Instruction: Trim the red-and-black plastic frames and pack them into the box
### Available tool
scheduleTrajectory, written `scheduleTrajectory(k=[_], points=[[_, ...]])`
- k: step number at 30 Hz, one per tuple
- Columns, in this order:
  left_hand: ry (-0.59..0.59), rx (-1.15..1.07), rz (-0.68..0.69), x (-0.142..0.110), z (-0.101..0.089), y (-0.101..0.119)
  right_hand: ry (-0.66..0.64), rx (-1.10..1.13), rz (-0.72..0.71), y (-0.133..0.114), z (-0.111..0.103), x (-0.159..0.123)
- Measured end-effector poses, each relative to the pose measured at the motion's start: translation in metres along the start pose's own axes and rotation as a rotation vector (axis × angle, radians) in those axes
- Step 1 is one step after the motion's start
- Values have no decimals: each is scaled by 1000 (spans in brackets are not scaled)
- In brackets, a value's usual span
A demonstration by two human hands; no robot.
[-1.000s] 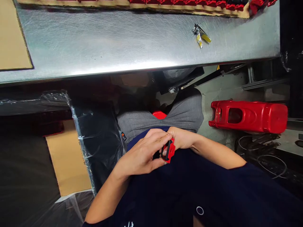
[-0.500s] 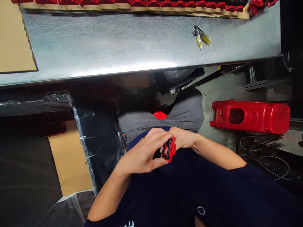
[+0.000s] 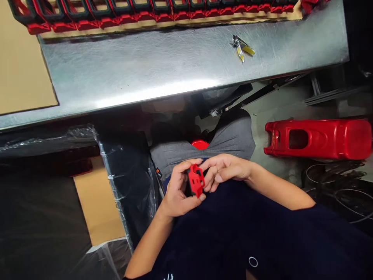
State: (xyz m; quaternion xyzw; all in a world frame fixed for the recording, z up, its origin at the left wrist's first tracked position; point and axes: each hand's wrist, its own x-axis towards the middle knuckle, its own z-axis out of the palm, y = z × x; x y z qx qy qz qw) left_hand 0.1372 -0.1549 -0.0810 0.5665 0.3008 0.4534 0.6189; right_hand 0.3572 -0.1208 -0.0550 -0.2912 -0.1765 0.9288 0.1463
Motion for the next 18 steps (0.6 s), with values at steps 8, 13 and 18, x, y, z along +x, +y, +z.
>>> scheduleTrajectory(k=[8, 13, 18], points=[[270, -9, 21, -12, 13, -7, 261, -82, -105, -1, 13, 0], [256, 1, 36, -13, 16, -10, 309, -126, -109, 2, 17, 2], [222, 137, 30, -16, 15, -14, 343, -184, -120, 3, 20, 2]])
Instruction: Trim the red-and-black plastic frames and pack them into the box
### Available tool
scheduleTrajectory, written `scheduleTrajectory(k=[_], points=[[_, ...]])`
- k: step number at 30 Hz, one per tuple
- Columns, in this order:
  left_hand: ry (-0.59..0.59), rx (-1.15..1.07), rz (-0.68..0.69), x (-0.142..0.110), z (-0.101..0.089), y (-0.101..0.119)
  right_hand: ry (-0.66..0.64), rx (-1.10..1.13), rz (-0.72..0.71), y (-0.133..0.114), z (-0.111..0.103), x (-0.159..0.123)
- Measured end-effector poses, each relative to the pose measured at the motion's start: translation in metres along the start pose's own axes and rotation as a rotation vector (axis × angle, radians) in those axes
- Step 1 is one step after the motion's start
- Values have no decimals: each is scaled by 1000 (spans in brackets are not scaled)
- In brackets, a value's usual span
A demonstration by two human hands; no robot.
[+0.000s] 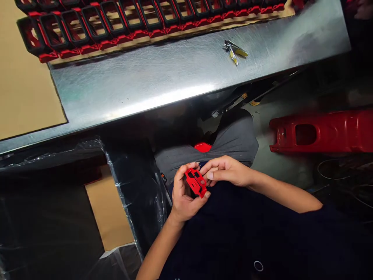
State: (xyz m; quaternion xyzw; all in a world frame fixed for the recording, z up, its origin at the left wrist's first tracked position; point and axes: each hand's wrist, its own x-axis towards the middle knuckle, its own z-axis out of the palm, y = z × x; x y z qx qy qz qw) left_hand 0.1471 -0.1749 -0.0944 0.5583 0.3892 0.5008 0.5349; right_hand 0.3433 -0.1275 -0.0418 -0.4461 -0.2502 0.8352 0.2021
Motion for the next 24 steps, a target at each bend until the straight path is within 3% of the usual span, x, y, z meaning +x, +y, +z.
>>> scheduleTrajectory(k=[3, 11, 18, 24], points=[[-25, 149, 71, 1, -1, -1, 42, -107, -31, -1, 6, -3], [-61, 431, 416, 11, -2, 9, 163, -536, -168, -13, 22, -12], [-85, 418, 436, 7, -4, 11, 124, -642, -243, -17, 21, -18], [-59, 402, 428, 6, -3, 9, 44, -615, -208, -20, 16, -18]])
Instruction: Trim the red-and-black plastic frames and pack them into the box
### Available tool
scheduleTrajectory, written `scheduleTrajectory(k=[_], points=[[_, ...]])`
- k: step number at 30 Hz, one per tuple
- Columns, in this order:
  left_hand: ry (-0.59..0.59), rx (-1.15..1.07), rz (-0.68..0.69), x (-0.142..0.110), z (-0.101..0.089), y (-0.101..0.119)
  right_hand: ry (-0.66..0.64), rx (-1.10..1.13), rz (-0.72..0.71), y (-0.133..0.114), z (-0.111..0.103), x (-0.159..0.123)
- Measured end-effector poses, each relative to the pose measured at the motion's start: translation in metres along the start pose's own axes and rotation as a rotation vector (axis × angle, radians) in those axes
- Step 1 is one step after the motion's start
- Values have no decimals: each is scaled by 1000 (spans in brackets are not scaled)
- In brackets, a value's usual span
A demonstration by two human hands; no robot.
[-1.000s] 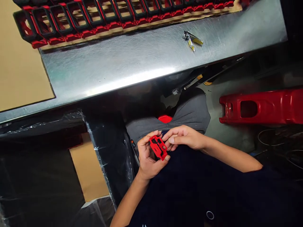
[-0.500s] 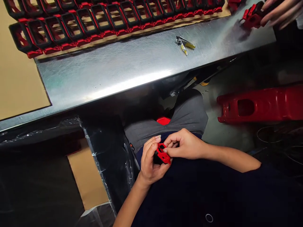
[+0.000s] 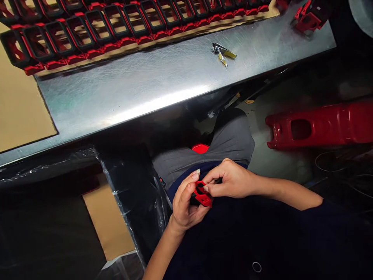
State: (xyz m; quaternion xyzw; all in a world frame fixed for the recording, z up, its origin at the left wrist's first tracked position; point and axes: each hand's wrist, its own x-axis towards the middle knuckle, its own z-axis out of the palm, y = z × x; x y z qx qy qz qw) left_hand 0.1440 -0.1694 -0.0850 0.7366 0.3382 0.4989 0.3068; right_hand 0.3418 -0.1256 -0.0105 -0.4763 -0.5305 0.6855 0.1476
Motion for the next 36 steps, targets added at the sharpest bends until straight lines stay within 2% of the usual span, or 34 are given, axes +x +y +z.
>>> scheduleTrajectory(k=[5, 10, 15, 17, 20, 24, 26, 28, 29, 30, 31, 33, 35, 36], points=[[-26, -8, -27, 2, -2, 1, -52, 17, 18, 1, -3, -1], [-45, -14, 0, 3, -2, 2, 21, -39, 46, -3, 0, 0], [0, 12, -24, 2, 0, 2, -111, 42, -12, 0, -9, 0], [20, 0, -48, 1, 0, 2, -117, 91, -18, 3, -12, -1], [30, -40, -65, 0, 2, 1, -35, 98, 27, 1, -8, -1], [22, -86, -115, -2, 6, -1, 58, -133, -6, -2, -2, 3], [66, -160, -190, -3, 8, 0, 175, -163, -16, 6, -8, 6], [120, -273, -277, -4, 10, 1, 367, -91, 37, 20, -18, 8], [136, -333, -323, -4, 11, 1, 428, -16, 74, 27, -24, 9], [137, -390, -363, -3, 12, 1, 426, 83, 109, 34, -27, 9], [132, -446, -398, -3, 13, 1, 358, 202, 138, 38, -29, 9], [109, -557, -454, -1, 16, 1, 105, 454, 167, 42, -25, 6], [85, -634, -496, 0, 18, 1, -119, 616, 147, 40, -12, 2], [72, -654, -521, 1, 19, 1, -176, 658, 122, 37, -4, 0]])
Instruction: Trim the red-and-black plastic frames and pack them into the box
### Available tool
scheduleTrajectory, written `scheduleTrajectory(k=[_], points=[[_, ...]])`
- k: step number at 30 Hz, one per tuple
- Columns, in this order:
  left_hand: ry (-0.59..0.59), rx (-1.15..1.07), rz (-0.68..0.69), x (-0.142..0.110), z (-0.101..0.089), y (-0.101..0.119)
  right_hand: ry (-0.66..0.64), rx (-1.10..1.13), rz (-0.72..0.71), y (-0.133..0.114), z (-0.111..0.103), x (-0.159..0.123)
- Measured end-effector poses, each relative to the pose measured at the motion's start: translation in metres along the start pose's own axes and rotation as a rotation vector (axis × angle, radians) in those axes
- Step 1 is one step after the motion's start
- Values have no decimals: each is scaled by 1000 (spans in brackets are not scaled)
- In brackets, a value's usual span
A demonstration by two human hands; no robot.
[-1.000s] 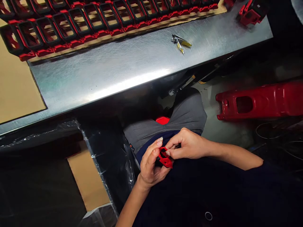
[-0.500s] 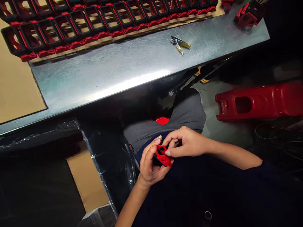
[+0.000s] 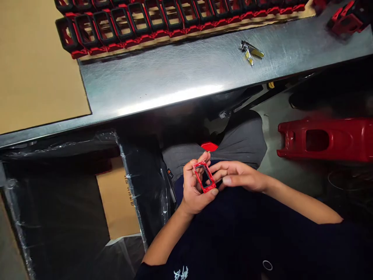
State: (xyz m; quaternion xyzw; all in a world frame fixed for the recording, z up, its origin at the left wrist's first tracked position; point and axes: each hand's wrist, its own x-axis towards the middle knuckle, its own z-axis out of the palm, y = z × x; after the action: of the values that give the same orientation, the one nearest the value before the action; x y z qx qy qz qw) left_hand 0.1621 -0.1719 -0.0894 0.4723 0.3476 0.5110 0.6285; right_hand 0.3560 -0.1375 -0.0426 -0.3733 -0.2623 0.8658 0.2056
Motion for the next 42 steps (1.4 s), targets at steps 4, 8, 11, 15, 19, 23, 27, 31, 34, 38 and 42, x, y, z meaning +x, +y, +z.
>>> scheduleTrajectory(k=[4, 8, 11, 15, 19, 23, 27, 31, 34, 38, 42], points=[[-12, -34, -69, 0, 2, 0, -3, 23, -46, 7, 22, 5], [-21, -76, -65, -1, 2, 0, 32, 17, -41, 8, 21, 8], [-54, -65, -45, -2, 2, 0, 46, 19, -27, 8, 17, 7], [-77, -34, -4, -2, 1, -2, 50, 61, -31, 8, 17, 8], [-81, 32, 24, -3, -3, -3, 53, 137, -75, 7, 18, 10], [-78, 123, 17, -4, -6, -2, 61, 168, -38, 4, 19, 11], [-61, 99, -17, -4, -9, 3, 141, 88, -44, 0, 13, 9], [52, 251, -50, 4, -15, 19, 214, -434, -260, -9, 2, 3], [-23, 525, -153, 13, -22, 46, 121, -913, -447, -19, 1, 4], [-128, 727, -205, 10, -53, 90, -13, -1122, -611, -31, 19, 18], [364, 911, -240, -11, -133, 101, 68, -1091, -637, -39, 27, 27]])
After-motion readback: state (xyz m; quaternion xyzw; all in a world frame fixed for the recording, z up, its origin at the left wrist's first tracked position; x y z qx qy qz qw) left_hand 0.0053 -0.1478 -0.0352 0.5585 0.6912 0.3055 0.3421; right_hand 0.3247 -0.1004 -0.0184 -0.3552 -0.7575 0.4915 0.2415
